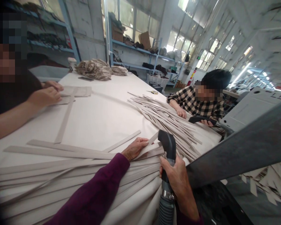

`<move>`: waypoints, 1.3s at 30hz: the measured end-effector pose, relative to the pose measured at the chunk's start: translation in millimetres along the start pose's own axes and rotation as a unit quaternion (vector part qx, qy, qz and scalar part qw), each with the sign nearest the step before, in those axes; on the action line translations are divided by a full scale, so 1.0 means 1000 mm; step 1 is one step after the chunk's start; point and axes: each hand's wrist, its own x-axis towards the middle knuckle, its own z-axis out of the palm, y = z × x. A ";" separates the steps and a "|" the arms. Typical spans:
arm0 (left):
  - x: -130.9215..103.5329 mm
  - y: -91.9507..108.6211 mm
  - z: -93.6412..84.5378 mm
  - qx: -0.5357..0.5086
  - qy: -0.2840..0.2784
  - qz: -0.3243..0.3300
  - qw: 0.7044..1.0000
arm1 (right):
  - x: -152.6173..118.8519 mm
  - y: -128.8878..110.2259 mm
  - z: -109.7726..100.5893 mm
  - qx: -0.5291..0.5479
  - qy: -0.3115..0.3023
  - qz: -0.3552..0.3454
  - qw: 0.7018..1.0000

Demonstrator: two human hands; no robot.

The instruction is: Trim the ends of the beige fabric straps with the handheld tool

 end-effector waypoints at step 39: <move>0.003 -0.001 0.002 0.244 0.214 0.129 0.937 | -0.012 0.006 0.004 0.004 0.012 0.007 1.000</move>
